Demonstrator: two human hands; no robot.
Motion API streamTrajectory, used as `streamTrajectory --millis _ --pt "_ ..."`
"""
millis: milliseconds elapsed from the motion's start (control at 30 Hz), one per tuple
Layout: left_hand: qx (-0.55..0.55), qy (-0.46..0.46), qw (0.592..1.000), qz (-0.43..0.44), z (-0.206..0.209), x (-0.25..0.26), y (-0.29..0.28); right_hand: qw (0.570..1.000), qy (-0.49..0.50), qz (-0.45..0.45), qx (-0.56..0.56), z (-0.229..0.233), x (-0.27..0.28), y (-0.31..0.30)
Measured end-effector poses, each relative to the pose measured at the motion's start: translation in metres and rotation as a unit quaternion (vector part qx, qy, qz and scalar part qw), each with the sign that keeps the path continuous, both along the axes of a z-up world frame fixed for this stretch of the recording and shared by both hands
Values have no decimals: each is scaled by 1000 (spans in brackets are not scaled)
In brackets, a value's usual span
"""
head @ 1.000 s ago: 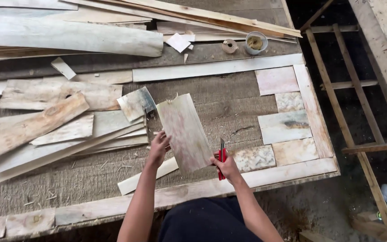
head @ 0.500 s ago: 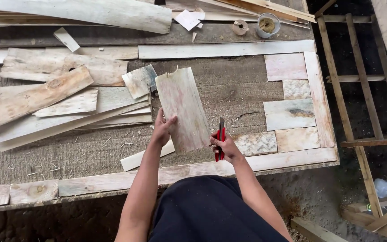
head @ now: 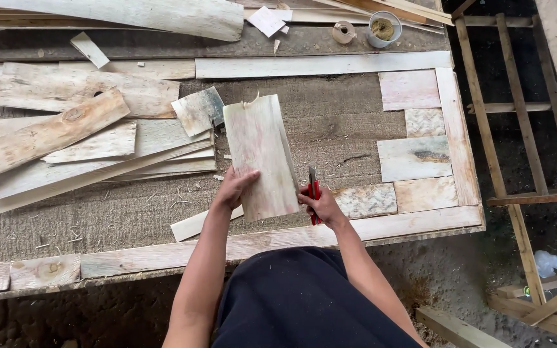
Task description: The person uses a red utility knife to cut and trim thin wooden planks on a workbench. They repeatedly position planks, score or slice edges, and remove small offcuts, handling several pieces one at a time.
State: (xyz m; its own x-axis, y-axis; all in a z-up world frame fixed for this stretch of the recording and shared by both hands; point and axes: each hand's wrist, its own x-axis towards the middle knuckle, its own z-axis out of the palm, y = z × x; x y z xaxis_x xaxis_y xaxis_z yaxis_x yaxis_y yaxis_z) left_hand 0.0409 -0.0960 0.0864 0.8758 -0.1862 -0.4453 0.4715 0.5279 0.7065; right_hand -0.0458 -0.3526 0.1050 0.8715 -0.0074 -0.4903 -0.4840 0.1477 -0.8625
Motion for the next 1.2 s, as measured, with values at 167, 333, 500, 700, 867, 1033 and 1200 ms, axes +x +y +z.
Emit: streamTrajectory --millis 167,333,500,700,867,1033,1200 --pt "45 -10 999 -7 5 -5 0 1000 14 0 -2 -5 -2 -3" --pt "62 -24 997 -31 7 -9 -3 1000 14 -23 -10 6 4 -4" --pt "76 -57 988 -120 11 -13 -2 995 -61 -79 -31 28 37 -4" --pt "72 -89 982 -151 15 -12 -5 988 -122 -72 -58 1 71 -22" --pt "76 -94 979 -164 13 -13 4 982 -138 -55 -121 -28 74 -27" --pt "79 -93 978 -171 -3 -15 7 972 -147 -49 -175 -19 70 -20" --pt "67 -70 978 -186 13 -18 5 966 -147 -46 -206 -25 67 -21"
